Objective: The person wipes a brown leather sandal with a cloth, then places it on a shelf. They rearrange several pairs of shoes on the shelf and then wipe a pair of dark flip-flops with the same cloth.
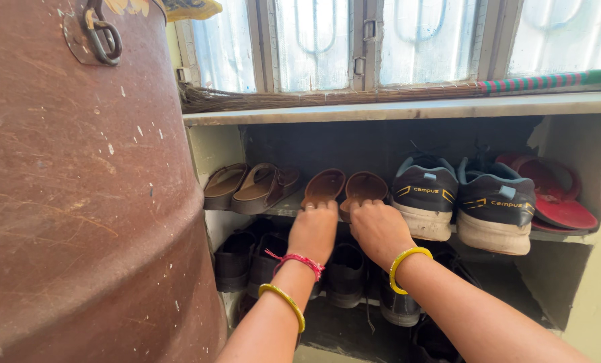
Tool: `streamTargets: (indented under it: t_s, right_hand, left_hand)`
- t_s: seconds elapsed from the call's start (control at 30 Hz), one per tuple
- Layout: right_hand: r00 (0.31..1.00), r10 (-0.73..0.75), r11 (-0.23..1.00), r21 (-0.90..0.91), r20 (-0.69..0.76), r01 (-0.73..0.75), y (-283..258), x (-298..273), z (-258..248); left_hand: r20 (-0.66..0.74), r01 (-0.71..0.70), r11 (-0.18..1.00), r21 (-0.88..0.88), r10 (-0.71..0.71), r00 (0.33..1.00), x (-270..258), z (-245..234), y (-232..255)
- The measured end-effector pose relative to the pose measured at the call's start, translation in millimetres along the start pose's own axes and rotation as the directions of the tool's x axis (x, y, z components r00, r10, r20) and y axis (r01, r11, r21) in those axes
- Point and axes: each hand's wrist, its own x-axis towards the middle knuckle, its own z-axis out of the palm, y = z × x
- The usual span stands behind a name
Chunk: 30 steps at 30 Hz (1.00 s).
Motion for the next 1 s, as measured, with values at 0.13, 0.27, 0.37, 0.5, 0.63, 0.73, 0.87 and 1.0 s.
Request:
streamTargets:
  t_s: [0.13, 0.27, 0.37, 0.5, 0.63, 0.73, 0.87, 1.0]
  right_hand:
    - [0.998, -0.010, 1.000, -0.017, -0.064, 0.009, 0, 3, 10]
    - [0.995, 0.013, 1.000, 0.010, -0.094, -0.012, -3, 8, 16]
    - [0.995, 0.022, 1.000, -0.003, -0.102, -0.022, -6, 9, 13]
    - [0.997, 0.002, 0.998, -0.055, -0.080, -0.006, -6, 7, 1]
    - [0.997, -0.021, 0.997, -0.076, -0.073, 0.015, -11, 6, -14]
    - [0.985, -0.067, 0.997, -0.049, -0.160, 0.060, -17, 10, -20]
    - [0.994, 0.002, 1.000, 0.016, -0.106, 0.000, -27, 25, -23]
    - [0.992, 0.013, 0.993, 0.116, -0.126, 0.002, -43, 44, -23]
  left_hand:
    - [-0.017, -0.023, 1.000, -0.015, 0.022, 1.000, 5, 0, 8]
    - [-0.036, -0.010, 0.999, -0.043, 0.008, 0.999, 7, 1, 8]
    - [-0.079, -0.015, 0.995, -0.096, 0.008, 0.997, 0, 2, 6]
    - [-0.099, -0.008, 0.991, -0.137, -0.005, 0.995, -6, 2, 7]
    - [-0.044, 0.022, 0.967, -0.252, -0.035, 0.998, -4, -5, 5]
    - [-0.101, 0.023, 0.940, -0.340, -0.061, 0.993, -6, -14, 1]
    - [0.010, 0.142, 0.904, -0.404, -0.151, 0.988, -8, -27, -12]
    - [-0.081, 0.191, 0.894, -0.405, -0.243, 0.967, -7, -32, -35]
